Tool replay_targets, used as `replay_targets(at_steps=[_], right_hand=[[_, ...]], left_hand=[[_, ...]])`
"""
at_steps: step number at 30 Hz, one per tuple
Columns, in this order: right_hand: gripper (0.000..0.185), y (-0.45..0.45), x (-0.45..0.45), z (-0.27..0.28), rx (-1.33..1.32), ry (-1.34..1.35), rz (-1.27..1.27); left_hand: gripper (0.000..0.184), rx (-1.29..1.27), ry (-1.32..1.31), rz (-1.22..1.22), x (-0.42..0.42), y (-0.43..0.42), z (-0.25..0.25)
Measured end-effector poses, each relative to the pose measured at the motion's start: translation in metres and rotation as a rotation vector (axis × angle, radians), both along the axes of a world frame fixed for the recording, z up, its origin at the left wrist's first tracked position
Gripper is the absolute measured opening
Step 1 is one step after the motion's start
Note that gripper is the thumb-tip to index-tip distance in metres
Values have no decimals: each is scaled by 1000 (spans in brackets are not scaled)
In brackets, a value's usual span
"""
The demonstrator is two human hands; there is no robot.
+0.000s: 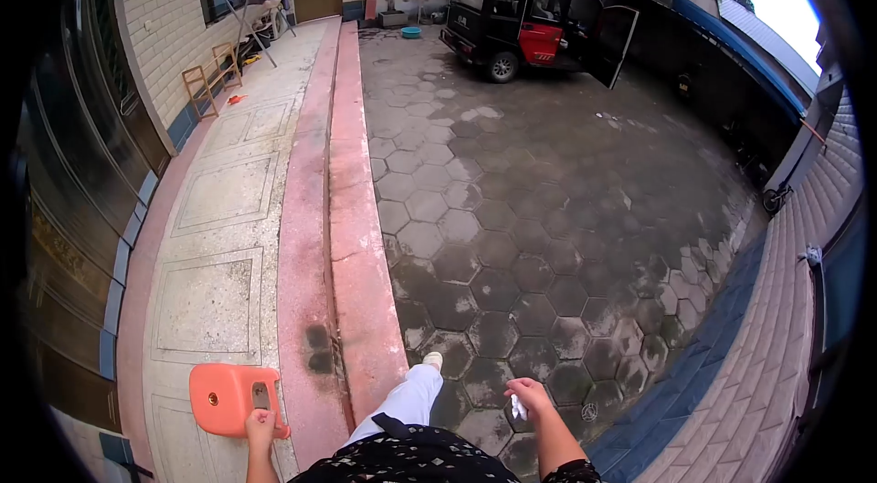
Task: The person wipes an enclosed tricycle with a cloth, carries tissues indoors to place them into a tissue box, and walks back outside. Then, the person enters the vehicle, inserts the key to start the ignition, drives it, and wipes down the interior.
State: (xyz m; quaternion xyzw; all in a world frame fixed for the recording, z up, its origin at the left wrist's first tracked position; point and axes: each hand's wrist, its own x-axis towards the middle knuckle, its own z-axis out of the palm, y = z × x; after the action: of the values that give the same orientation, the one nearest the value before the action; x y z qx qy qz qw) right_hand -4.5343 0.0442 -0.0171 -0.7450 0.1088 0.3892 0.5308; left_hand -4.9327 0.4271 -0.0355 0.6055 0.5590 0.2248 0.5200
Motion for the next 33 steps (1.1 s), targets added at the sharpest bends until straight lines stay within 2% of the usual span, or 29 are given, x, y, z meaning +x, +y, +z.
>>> replay_targets(at_steps=[3,6,8,10,12,15,16,18,21,23,24,25,26,28,30,31,32,33], right_hand=[[18,2,48,-2,-16,-57,-70],[17,-3,120,-39,-41,-48,-146],[17,-5,170,-60,-180,8,-160],[14,-7,209,-78,-211,17,-233],[11,-8,239,-90,-173,32,-324],[11,-4,262,-98,-130,83,-456],[11,-9,271,-112,-113,96,-488],[27,-13,283,-120,-82,135,-520],[29,-21,347,-154,-34,211,-594],[30,-37,400,-169,-2,271,-665],[31,-40,421,-172,15,307,-700],[33,-25,455,-141,19,276,-674],[11,-33,498,-171,53,219,-852],[12,10,578,-139,192,125,-905],[18,65,655,-85,298,70,-782],[16,93,692,-70,349,-7,-685],[16,125,725,-46,321,-64,-532],[16,156,753,-26,428,-41,-402]], left_hand=[[11,-38,-43,23,57,29,-33],[11,-96,-145,103,134,71,-79],[9,-62,-158,116,213,97,-105],[9,-214,-115,66,300,115,-98],[10,-235,-101,-208,385,127,-94],[19,-142,36,-671,506,136,-71],[19,-163,-1,-722,546,134,-53],[20,-156,-58,-826,627,129,-25],[21,-55,-132,-965,741,119,-12],[20,-37,-137,-1052,817,102,15],[19,-21,-137,-1132,847,92,22],[19,-48,-145,-1186,879,82,22],[20,-64,-150,-1244,913,76,25],[21,38,-133,-1389,968,60,60],[21,-83,-260,-1438,1018,49,92],[21,-95,-248,-1446,1042,47,106],[21,-192,-338,-1463,1066,44,119],[21,-289,-433,-1473,1089,40,131]])
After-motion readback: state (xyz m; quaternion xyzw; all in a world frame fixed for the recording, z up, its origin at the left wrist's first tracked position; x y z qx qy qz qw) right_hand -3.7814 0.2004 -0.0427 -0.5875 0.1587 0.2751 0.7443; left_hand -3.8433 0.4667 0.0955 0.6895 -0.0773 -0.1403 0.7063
